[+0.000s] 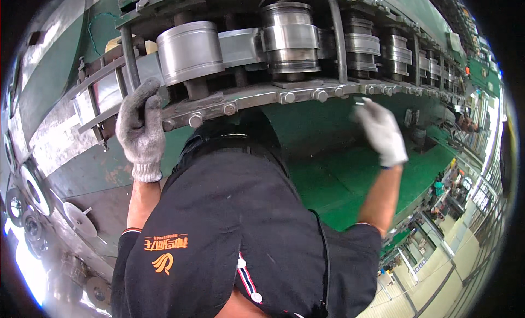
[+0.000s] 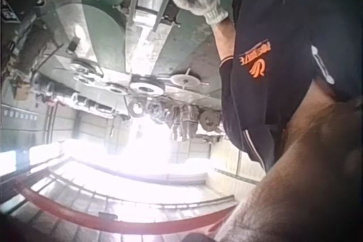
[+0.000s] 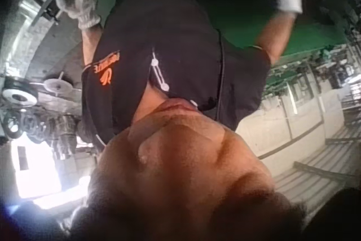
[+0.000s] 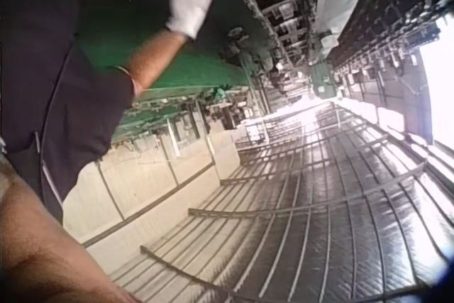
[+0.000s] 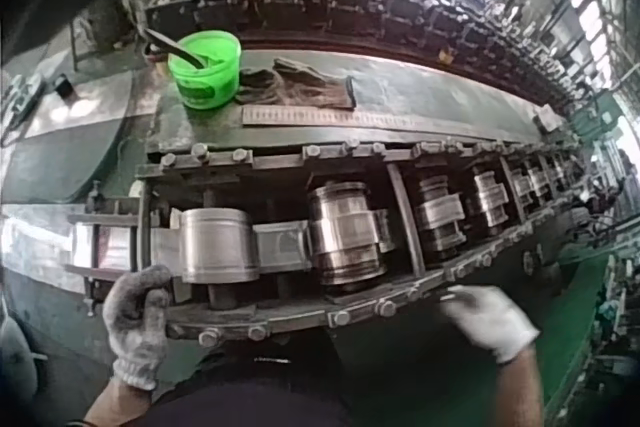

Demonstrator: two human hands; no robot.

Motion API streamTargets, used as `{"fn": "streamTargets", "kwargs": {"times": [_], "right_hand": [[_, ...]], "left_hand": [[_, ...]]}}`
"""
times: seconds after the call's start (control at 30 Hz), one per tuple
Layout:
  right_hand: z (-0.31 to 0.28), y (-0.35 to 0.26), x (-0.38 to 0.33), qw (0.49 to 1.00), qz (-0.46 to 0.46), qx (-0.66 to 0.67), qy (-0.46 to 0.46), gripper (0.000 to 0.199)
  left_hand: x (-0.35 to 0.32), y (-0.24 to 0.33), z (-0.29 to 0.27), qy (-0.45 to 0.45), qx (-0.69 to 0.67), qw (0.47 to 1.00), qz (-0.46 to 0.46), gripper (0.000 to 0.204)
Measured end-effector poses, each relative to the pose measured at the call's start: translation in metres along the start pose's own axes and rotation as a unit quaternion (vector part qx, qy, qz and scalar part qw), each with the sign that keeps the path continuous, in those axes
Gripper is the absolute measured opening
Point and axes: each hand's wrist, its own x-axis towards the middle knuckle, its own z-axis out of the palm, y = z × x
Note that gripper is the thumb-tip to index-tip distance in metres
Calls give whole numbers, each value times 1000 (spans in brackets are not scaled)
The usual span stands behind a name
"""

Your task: Adjusting a metal processing production line using a wrench after organizing metal profiles.

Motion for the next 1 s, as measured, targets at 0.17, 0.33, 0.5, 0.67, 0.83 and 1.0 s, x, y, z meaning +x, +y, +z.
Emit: {"fn": "streamTargets", "kwargs": {"times": [0.17, 0.33, 0.5, 0.67, 0.83, 1.0], "right_hand": [[-71, -55, -27, 985, 7, 135, 105, 37], [30, -88, -16, 959, 79, 271, -6, 28], [52, -100, -8, 938, 139, 297, -115, 32], [34, -118, 4, 955, 148, 210, -151, 37], [16, -119, 24, 968, 93, 90, -213, 41], [20, -128, 23, 965, 110, 120, -207, 40]], "left_hand": [[1, 0, 2, 11, 3, 1000, -3, 25], [-2, -4, 1, 11, 28, 1000, -6, 25], [-2, -4, 3, 24, 6, 1000, -9, 24], [1, -1, 2, 13, 36, 999, 18, 24], [1, 4, 4, 15, 24, 1000, 2, 23], [1, -1, 3, 22, 34, 999, 16, 23]]}}
